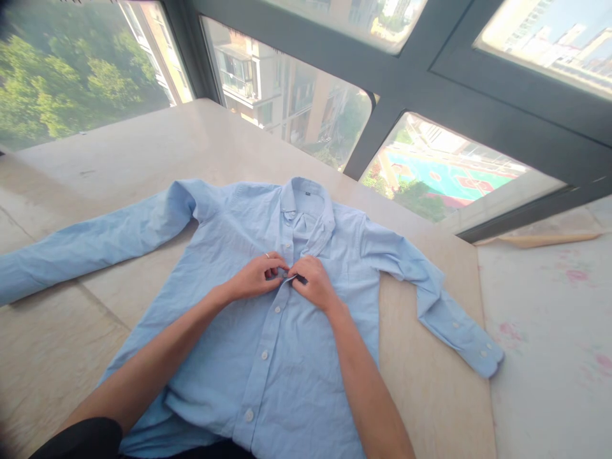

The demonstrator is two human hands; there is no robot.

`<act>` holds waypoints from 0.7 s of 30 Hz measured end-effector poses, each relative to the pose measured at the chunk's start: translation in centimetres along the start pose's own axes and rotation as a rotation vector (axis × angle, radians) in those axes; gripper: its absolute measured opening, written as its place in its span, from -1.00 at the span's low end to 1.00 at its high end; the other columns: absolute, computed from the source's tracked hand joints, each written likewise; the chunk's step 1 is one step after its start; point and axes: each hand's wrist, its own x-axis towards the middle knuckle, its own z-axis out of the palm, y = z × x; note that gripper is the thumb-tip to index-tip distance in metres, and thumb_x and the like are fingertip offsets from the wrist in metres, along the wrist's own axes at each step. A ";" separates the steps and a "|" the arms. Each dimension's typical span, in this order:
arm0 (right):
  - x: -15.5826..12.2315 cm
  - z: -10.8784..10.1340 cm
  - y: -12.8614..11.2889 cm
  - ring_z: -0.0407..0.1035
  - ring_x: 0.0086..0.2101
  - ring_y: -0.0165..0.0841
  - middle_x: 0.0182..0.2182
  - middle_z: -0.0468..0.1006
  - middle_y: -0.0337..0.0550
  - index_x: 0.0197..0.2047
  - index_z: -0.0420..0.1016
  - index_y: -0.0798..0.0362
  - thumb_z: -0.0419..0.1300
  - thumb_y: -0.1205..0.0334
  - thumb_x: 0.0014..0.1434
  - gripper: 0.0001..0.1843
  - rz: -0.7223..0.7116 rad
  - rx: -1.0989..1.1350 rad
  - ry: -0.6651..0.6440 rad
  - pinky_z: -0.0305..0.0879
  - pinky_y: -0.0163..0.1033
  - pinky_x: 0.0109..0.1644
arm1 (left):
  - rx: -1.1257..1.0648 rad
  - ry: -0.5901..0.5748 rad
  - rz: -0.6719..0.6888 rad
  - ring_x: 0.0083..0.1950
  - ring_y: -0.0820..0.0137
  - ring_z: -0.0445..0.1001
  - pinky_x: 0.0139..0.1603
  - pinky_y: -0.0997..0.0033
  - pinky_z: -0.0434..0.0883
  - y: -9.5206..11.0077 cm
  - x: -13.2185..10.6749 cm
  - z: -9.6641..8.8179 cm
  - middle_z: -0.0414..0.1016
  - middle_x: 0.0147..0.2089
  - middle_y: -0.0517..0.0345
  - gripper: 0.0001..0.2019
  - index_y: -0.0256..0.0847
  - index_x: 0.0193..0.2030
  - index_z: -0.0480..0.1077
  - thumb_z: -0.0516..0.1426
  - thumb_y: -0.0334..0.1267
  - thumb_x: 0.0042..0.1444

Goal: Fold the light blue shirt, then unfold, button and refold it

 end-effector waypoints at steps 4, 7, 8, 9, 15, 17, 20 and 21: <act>-0.1 -0.1 -0.4 0.42 -0.22 -0.29 -0.34 0.56 -0.21 -0.33 0.46 -0.05 0.14 0.45 0.10 -0.81 0.002 -0.030 0.004 0.19 0.03 0.21 | 0.035 -0.009 -0.019 -0.27 0.44 0.42 -0.19 0.46 0.41 0.3 -0.2 0.0 0.43 -0.14 0.06 -0.77 -0.18 -0.12 0.56 0.19 -0.31 0.06; -0.2 -0.1 -0.7 0.42 -0.21 -0.29 -0.33 0.56 -0.20 -0.31 0.45 -0.04 0.12 0.46 0.12 -0.81 -0.005 -0.053 -0.003 0.18 0.04 0.22 | 0.079 0.001 -0.030 -0.25 0.41 0.41 -0.18 0.45 0.38 0.2 -0.1 0.2 0.42 -0.22 0.08 -0.81 -0.16 -0.17 0.59 0.18 -0.31 0.10; -0.3 -0.1 -0.7 0.42 -0.21 -0.29 -0.33 0.56 -0.20 -0.31 0.45 -0.04 0.12 0.46 0.13 -0.81 -0.009 -0.060 -0.004 0.18 0.04 0.22 | 0.079 0.000 -0.029 -0.25 0.40 0.41 -0.17 0.44 0.37 0.2 0.0 0.3 0.42 -0.24 0.09 -0.83 -0.15 -0.19 0.59 0.18 -0.32 0.11; -0.3 -0.1 -0.7 0.42 -0.22 -0.29 -0.33 0.56 -0.20 -0.30 0.45 -0.04 0.12 0.46 0.13 -0.80 -0.013 -0.068 -0.005 0.18 0.04 0.22 | 0.074 0.000 -0.030 -0.25 0.39 0.41 -0.16 0.43 0.37 0.1 0.0 0.3 0.42 -0.26 0.10 -0.84 -0.15 -0.22 0.59 0.17 -0.33 0.11; -0.4 -0.1 -0.9 0.42 -0.20 -0.29 -0.32 0.57 -0.19 -0.29 0.46 -0.04 0.11 0.47 0.15 -0.79 -0.046 -0.127 -0.004 0.16 0.06 0.24 | 0.023 0.020 -0.080 -0.29 0.42 0.41 -0.20 0.44 0.33 0.2 0.2 0.3 0.49 -0.31 0.15 -0.83 -0.18 -0.32 0.55 0.13 -0.45 0.08; -0.5 0.0 -0.9 0.42 -0.19 -0.29 -0.30 0.57 -0.18 -0.29 0.47 -0.03 0.11 0.46 0.18 -0.80 -0.069 -0.151 0.005 0.16 0.05 0.24 | 0.003 0.027 -0.109 -0.31 0.42 0.42 -0.23 0.45 0.31 0.3 0.2 0.3 0.50 -0.35 0.17 -0.84 -0.19 -0.33 0.54 0.14 -0.46 0.06; -0.6 0.0 -0.8 0.41 -0.17 -0.29 -0.27 0.57 -0.17 -0.29 0.49 -0.03 0.12 0.43 0.22 -0.81 -0.102 -0.193 0.020 0.17 0.04 0.24 | -0.053 0.039 -0.129 -0.33 0.44 0.42 -0.26 0.47 0.30 0.4 0.1 0.3 0.51 -0.38 0.20 -0.84 -0.19 -0.35 0.54 0.14 -0.47 0.04; -0.7 0.1 -0.8 0.40 -0.17 -0.30 -0.27 0.57 -0.17 -0.28 0.50 -0.03 0.12 0.42 0.23 -0.81 -0.109 -0.207 0.021 0.16 0.04 0.24 | -0.074 0.048 -0.133 -0.34 0.45 0.42 -0.27 0.47 0.31 0.4 0.1 0.3 0.52 -0.38 0.20 -0.85 -0.20 -0.35 0.54 0.15 -0.46 0.03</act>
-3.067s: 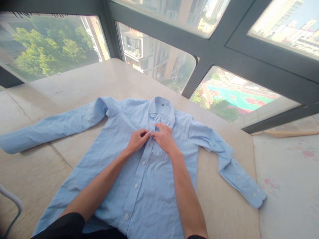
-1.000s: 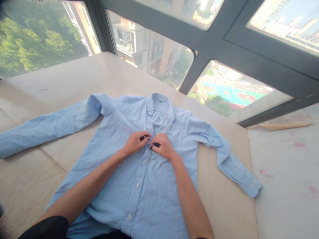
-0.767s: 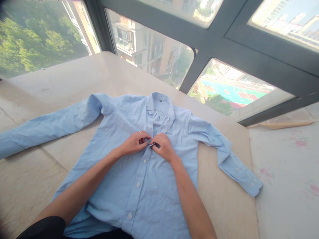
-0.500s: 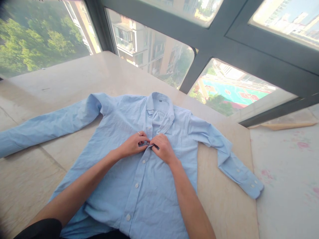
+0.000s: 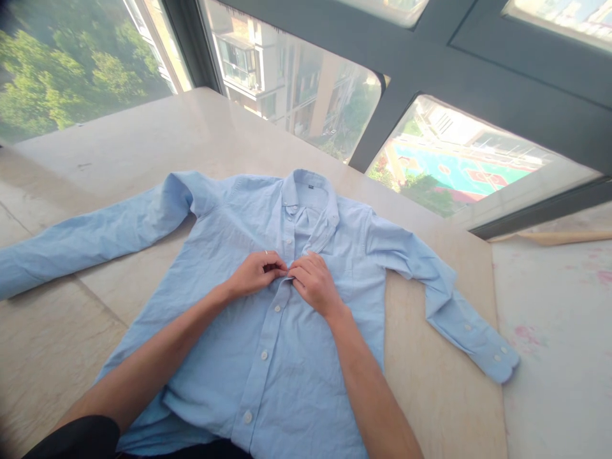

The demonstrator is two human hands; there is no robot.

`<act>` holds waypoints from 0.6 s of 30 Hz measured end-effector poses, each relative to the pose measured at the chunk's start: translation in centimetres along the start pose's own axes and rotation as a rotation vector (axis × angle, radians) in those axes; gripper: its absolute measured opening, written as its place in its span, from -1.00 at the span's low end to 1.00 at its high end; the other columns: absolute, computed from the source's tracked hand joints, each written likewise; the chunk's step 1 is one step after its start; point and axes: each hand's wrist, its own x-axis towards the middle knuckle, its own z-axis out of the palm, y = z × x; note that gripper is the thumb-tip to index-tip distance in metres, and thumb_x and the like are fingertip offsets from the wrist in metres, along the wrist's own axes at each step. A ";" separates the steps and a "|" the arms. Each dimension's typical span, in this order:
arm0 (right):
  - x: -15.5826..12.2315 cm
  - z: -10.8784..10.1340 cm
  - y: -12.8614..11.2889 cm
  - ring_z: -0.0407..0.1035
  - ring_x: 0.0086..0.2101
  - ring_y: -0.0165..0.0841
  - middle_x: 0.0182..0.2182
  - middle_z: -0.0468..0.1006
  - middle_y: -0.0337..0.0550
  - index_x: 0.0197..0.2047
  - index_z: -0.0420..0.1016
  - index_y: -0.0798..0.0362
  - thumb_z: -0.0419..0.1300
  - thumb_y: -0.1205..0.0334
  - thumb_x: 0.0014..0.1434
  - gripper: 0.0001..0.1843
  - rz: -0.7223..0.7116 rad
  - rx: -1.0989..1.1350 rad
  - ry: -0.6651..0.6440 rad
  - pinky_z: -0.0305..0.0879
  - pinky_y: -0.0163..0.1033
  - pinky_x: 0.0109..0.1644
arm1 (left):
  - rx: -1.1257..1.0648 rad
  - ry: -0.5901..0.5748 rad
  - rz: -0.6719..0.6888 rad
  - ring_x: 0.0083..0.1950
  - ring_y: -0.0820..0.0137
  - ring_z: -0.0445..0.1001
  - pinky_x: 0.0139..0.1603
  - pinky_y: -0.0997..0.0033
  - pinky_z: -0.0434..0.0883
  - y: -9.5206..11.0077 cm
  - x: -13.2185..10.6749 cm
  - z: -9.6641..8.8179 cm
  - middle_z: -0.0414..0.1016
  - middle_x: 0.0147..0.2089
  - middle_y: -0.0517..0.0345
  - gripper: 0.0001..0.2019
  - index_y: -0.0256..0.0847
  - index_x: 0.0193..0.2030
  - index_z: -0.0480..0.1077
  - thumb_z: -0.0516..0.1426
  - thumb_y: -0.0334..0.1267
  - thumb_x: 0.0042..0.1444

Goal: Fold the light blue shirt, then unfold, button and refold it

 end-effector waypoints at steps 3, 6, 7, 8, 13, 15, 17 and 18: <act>0.0 0.0 0.0 0.40 -0.19 -0.31 -0.30 0.57 -0.20 -0.26 0.50 -0.05 0.10 0.43 0.25 -0.79 -0.009 -0.027 0.003 0.15 0.03 0.25 | -0.076 0.031 -0.030 -0.36 0.46 0.43 -0.30 0.49 0.33 -0.1 0.0 0.1 0.53 -0.39 0.19 -0.90 -0.22 -0.36 0.54 0.17 -0.40 0.04; 0.0 0.0 0.0 0.41 -0.20 -0.31 -0.31 0.58 -0.21 -0.24 0.51 -0.06 0.10 0.45 0.24 -0.77 -0.003 -0.028 0.001 0.14 0.03 0.26 | -0.173 0.045 -0.091 -0.38 0.46 0.44 -0.32 0.49 0.36 -0.2 0.1 0.0 0.54 -0.40 0.19 -0.90 -0.24 -0.30 0.54 0.20 -0.31 0.04; 0.0 0.0 0.0 0.41 -0.19 -0.31 -0.30 0.58 -0.21 -0.24 0.51 -0.06 0.11 0.46 0.23 -0.77 -0.002 -0.026 0.000 0.14 0.03 0.26 | -0.205 0.042 -0.107 -0.38 0.46 0.45 -0.32 0.49 0.37 -0.2 0.2 0.0 0.55 -0.40 0.19 -0.87 -0.25 -0.28 0.54 0.21 -0.28 0.04; 0.0 0.0 0.0 0.41 -0.19 -0.31 -0.30 0.58 -0.21 -0.24 0.51 -0.06 0.11 0.46 0.23 -0.77 -0.004 -0.026 0.002 0.14 0.03 0.26 | -0.233 0.040 -0.118 -0.37 0.45 0.46 -0.32 0.49 0.38 -0.2 0.2 -0.1 0.56 -0.39 0.18 -0.84 -0.26 -0.25 0.54 0.22 -0.25 0.03; -0.1 0.0 0.1 0.42 -0.18 -0.31 -0.29 0.59 -0.21 -0.22 0.53 -0.07 0.12 0.45 0.23 -0.76 -0.014 -0.025 0.017 0.15 0.04 0.26 | -0.271 0.041 -0.131 -0.35 0.43 0.49 -0.29 0.47 0.42 -0.2 0.2 -0.3 0.58 -0.37 0.16 -0.79 -0.27 -0.24 0.54 0.24 -0.19 0.02; -0.1 0.0 0.1 0.42 -0.19 -0.31 -0.29 0.59 -0.21 -0.21 0.53 -0.08 0.12 0.45 0.23 -0.75 -0.010 -0.018 0.023 0.16 0.04 0.25 | -0.257 0.047 -0.133 -0.35 0.43 0.50 -0.28 0.46 0.43 -0.1 0.2 -0.3 0.58 -0.37 0.17 -0.79 -0.26 -0.25 0.54 0.24 -0.18 0.02; -0.1 0.0 0.1 0.42 -0.19 -0.31 -0.30 0.59 -0.21 -0.22 0.54 -0.08 0.11 0.45 0.24 -0.75 -0.010 -0.017 0.029 0.17 0.04 0.24 | -0.250 0.052 -0.131 -0.34 0.42 0.51 -0.27 0.45 0.44 -0.2 0.3 -0.2 0.59 -0.37 0.16 -0.80 -0.26 -0.26 0.54 0.24 -0.18 0.02; -0.1 0.0 0.0 0.42 -0.20 -0.31 -0.30 0.59 -0.21 -0.22 0.54 -0.08 0.11 0.44 0.25 -0.75 -0.014 -0.019 0.032 0.18 0.04 0.23 | -0.251 0.055 -0.130 -0.34 0.41 0.51 -0.26 0.45 0.45 -0.2 0.3 -0.1 0.59 -0.36 0.16 -0.80 -0.26 -0.25 0.54 0.24 -0.19 0.02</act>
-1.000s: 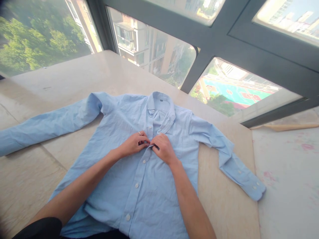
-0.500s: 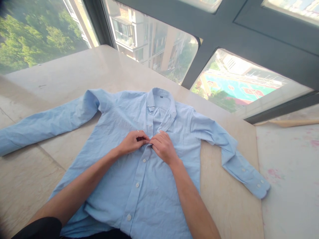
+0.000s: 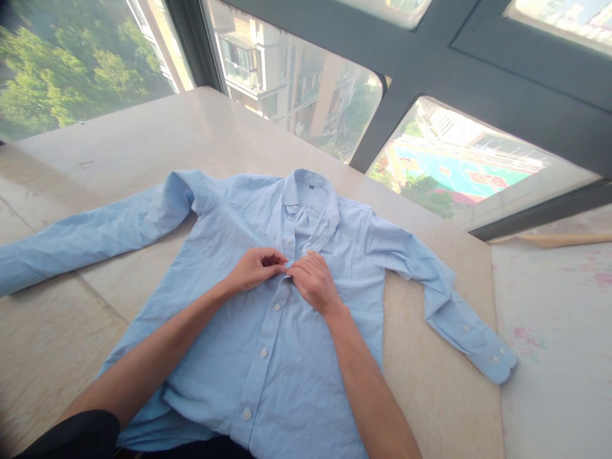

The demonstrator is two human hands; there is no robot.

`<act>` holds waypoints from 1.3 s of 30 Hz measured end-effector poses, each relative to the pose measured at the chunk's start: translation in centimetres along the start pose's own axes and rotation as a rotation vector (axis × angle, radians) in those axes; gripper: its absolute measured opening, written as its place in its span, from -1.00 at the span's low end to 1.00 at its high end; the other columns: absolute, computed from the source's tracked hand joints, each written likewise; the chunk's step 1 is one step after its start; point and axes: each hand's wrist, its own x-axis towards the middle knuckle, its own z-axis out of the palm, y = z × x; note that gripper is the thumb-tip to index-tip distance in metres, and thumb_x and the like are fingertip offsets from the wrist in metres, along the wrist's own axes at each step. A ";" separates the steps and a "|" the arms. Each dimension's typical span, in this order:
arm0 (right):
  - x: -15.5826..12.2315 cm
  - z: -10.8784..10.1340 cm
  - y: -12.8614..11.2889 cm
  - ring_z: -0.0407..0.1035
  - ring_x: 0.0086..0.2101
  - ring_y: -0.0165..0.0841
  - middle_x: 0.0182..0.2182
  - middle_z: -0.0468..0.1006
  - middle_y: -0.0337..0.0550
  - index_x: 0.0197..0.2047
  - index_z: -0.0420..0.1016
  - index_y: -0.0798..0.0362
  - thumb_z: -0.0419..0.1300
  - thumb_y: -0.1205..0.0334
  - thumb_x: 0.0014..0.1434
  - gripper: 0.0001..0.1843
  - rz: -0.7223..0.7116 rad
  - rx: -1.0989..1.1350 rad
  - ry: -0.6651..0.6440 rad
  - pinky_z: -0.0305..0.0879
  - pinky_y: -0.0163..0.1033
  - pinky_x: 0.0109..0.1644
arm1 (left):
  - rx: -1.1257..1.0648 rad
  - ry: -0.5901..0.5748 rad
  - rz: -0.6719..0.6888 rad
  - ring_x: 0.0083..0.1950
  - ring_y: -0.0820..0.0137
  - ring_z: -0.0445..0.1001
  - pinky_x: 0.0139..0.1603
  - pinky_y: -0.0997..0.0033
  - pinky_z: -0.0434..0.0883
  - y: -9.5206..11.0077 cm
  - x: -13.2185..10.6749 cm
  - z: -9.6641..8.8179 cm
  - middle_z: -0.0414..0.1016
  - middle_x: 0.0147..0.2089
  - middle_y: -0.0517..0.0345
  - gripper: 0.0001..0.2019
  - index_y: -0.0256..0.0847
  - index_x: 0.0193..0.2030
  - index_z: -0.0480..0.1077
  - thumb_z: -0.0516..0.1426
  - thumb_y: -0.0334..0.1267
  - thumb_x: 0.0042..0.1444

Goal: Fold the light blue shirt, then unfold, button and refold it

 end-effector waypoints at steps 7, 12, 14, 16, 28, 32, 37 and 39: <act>0.1 0.0 0.0 0.42 -0.21 -0.31 -0.32 0.60 -0.20 -0.22 0.54 -0.08 0.09 0.44 0.27 -0.74 -0.011 -0.003 0.015 0.23 0.03 0.20 | -0.030 0.002 -0.013 -0.30 0.39 0.56 -0.20 0.43 0.47 0.0 -0.1 0.1 0.62 -0.34 0.13 -0.80 -0.27 -0.20 0.52 0.23 -0.27 0.01; 0.0 0.1 0.2 0.42 -0.20 -0.30 -0.31 0.59 -0.20 -0.21 0.55 -0.08 0.11 0.44 0.25 -0.75 0.009 0.007 -0.003 0.21 0.03 0.22 | -0.040 0.010 -0.021 -0.29 0.38 0.57 -0.20 0.41 0.48 0.1 -0.1 0.3 0.62 -0.32 0.11 -0.80 -0.26 -0.19 0.50 0.21 -0.29 0.01; 0.0 0.1 0.2 0.42 -0.20 -0.30 -0.31 0.59 -0.19 -0.22 0.55 -0.08 0.12 0.44 0.25 -0.76 0.008 0.005 -0.001 0.21 0.03 0.22 | -0.062 0.013 -0.035 -0.29 0.37 0.57 -0.21 0.41 0.48 0.1 0.0 0.3 0.62 -0.33 0.11 -0.80 -0.26 -0.21 0.49 0.23 -0.28 -0.01; 0.0 0.2 0.1 0.42 -0.20 -0.30 -0.31 0.59 -0.19 -0.22 0.54 -0.07 0.11 0.43 0.25 -0.77 0.005 -0.001 0.002 0.22 0.04 0.21 | -0.105 0.007 -0.061 -0.31 0.37 0.57 -0.24 0.42 0.48 0.1 0.1 0.2 0.61 -0.36 0.11 -0.79 -0.26 -0.23 0.47 0.26 -0.26 -0.03; 0.2 0.1 -0.1 0.43 -0.23 -0.30 -0.33 0.59 -0.19 -0.25 0.51 -0.06 0.11 0.41 0.27 -0.80 -0.025 -0.028 0.023 0.25 0.02 0.18 | -0.092 0.089 -0.052 -0.31 0.38 0.56 -0.26 0.45 0.46 0.0 -0.1 0.9 0.59 -0.37 0.13 -0.85 -0.26 -0.31 0.45 0.26 -0.28 -0.03; 0.1 0.0 0.0 0.43 -0.22 -0.30 -0.32 0.59 -0.18 -0.24 0.51 -0.04 0.12 0.40 0.26 -0.82 -0.031 -0.019 0.025 0.25 0.02 0.19 | -0.089 0.081 -0.040 -0.32 0.38 0.57 -0.26 0.46 0.46 -0.1 -0.2 0.9 0.59 -0.38 0.14 -0.86 -0.26 -0.32 0.45 0.26 -0.26 -0.02; 0.2 0.0 -0.2 0.45 -0.24 -0.33 -0.31 0.61 -0.19 -0.25 0.51 -0.04 0.14 0.42 0.23 -0.82 -0.037 -0.015 0.030 0.24 0.00 0.20 | -0.081 0.048 -0.028 -0.31 0.38 0.57 -0.26 0.46 0.45 -0.1 -0.2 0.6 0.60 -0.38 0.15 -0.85 -0.26 -0.31 0.46 0.25 -0.24 0.00; 0.3 0.1 -0.2 0.46 -0.25 -0.35 -0.32 0.61 -0.20 -0.25 0.50 -0.02 0.13 0.43 0.23 -0.82 -0.057 -0.023 0.042 0.24 -0.01 0.20 | -0.081 0.033 -0.026 -0.31 0.38 0.57 -0.26 0.46 0.45 -0.1 -0.2 0.5 0.60 -0.38 0.15 -0.84 -0.26 -0.30 0.46 0.25 -0.23 0.00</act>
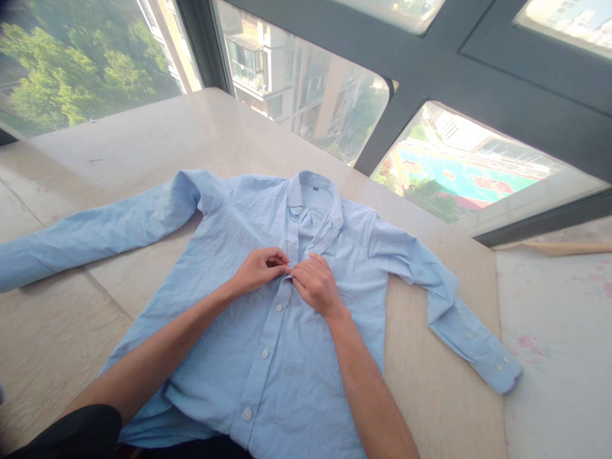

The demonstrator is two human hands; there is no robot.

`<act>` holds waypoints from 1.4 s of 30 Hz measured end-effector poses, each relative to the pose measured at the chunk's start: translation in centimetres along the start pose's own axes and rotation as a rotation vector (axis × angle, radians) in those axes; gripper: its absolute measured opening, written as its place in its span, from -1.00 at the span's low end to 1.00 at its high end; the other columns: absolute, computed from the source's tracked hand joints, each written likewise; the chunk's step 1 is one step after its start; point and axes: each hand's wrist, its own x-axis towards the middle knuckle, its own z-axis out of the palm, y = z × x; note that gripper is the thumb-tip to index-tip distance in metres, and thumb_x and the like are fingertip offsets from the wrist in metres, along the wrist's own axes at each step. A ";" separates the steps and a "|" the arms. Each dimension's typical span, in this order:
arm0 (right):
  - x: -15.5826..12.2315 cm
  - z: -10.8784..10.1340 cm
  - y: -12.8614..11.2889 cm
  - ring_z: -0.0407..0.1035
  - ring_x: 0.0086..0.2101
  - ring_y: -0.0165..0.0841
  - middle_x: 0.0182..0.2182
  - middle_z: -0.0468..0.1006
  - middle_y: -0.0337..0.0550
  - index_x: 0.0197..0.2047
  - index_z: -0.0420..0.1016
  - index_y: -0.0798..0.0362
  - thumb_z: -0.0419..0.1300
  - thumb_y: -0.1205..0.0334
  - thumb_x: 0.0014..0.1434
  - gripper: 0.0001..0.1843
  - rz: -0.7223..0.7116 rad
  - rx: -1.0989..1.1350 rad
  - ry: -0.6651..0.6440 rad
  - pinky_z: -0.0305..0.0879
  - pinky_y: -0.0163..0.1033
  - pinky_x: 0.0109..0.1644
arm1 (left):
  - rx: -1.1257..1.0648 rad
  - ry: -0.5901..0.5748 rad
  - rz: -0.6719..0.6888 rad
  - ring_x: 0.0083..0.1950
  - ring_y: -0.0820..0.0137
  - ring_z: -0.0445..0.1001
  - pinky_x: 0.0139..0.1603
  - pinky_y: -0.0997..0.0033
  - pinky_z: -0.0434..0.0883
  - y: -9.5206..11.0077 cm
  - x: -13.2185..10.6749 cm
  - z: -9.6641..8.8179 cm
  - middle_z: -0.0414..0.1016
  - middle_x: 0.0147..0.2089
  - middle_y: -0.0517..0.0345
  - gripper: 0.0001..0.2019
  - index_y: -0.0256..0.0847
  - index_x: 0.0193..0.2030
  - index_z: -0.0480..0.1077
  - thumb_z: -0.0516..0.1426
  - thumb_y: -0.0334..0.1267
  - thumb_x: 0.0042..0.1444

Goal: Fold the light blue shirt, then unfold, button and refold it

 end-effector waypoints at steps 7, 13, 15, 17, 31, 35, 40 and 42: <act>0.1 0.0 -0.1 0.46 -0.27 -0.36 -0.33 0.61 -0.20 -0.27 0.47 -0.01 0.13 0.45 0.22 -0.82 -0.022 -0.021 0.015 0.25 -0.02 0.20 | 0.027 0.000 0.013 -0.32 0.39 0.55 -0.28 0.46 0.45 0.2 0.0 0.1 0.58 -0.38 0.17 -0.85 -0.24 -0.30 0.45 0.24 -0.24 0.01; 0.0 0.1 -0.1 0.45 -0.27 -0.36 -0.32 0.60 -0.20 -0.27 0.46 -0.02 0.13 0.45 0.21 -0.83 -0.019 -0.028 0.008 0.24 -0.01 0.20 | 0.064 0.006 0.043 -0.35 0.43 0.51 -0.32 0.50 0.40 0.3 -0.1 0.2 0.55 -0.40 0.20 -0.92 -0.24 -0.34 0.44 0.20 -0.28 0.02; 0.1 0.1 -0.1 0.45 -0.27 -0.36 -0.32 0.60 -0.20 -0.28 0.45 -0.01 0.14 0.46 0.20 -0.83 -0.026 -0.030 0.010 0.24 -0.02 0.20 | 0.070 0.001 0.043 -0.39 0.46 0.48 -0.37 0.51 0.37 0.4 -0.1 0.2 0.52 -0.44 0.22 -0.92 -0.24 -0.38 0.41 0.20 -0.29 0.02; 0.1 0.1 -0.1 0.45 -0.27 -0.36 -0.32 0.60 -0.20 -0.28 0.45 -0.01 0.14 0.46 0.20 -0.84 -0.031 -0.032 0.008 0.24 -0.02 0.20 | 0.075 0.005 0.047 -0.41 0.47 0.46 -0.40 0.52 0.35 0.4 0.0 0.2 0.50 -0.45 0.23 -0.91 -0.24 -0.39 0.38 0.20 -0.29 0.01; 0.1 0.0 -0.2 0.48 -0.26 -0.35 -0.31 0.62 -0.20 -0.27 0.47 -0.03 0.15 0.44 0.19 -0.83 -0.007 -0.029 0.018 0.25 -0.02 0.20 | 0.050 0.011 0.006 -0.32 0.38 0.57 -0.28 0.46 0.45 0.3 -0.2 0.2 0.61 -0.36 0.14 -0.84 -0.25 -0.27 0.46 0.24 -0.24 0.01; 0.1 0.0 -0.2 0.49 -0.25 -0.34 -0.29 0.64 -0.20 -0.28 0.47 -0.03 0.14 0.44 0.19 -0.83 0.001 -0.021 0.020 0.25 -0.01 0.20 | 0.062 0.007 0.020 -0.33 0.39 0.57 -0.30 0.48 0.44 0.5 -0.3 0.1 0.61 -0.37 0.14 -0.85 -0.26 -0.28 0.48 0.22 -0.24 0.04; 0.1 0.0 -0.3 0.50 -0.23 -0.34 -0.27 0.65 -0.18 -0.27 0.49 -0.03 0.15 0.42 0.20 -0.84 0.014 -0.007 0.012 0.24 -0.02 0.20 | 0.114 -0.040 0.083 -0.32 0.41 0.55 -0.26 0.48 0.45 0.9 -0.8 -0.1 0.61 -0.35 0.15 -0.84 -0.26 -0.25 0.49 0.20 -0.27 0.02; 0.1 0.0 -0.3 0.50 -0.25 -0.34 -0.29 0.64 -0.19 -0.26 0.49 -0.03 0.15 0.41 0.20 -0.84 0.019 -0.015 0.011 0.23 -0.02 0.21 | 0.181 -0.068 0.149 -0.29 0.41 0.54 -0.22 0.45 0.45 1.1 -1.0 -0.2 0.60 -0.31 0.15 -0.78 -0.25 -0.19 0.49 0.22 -0.26 -0.01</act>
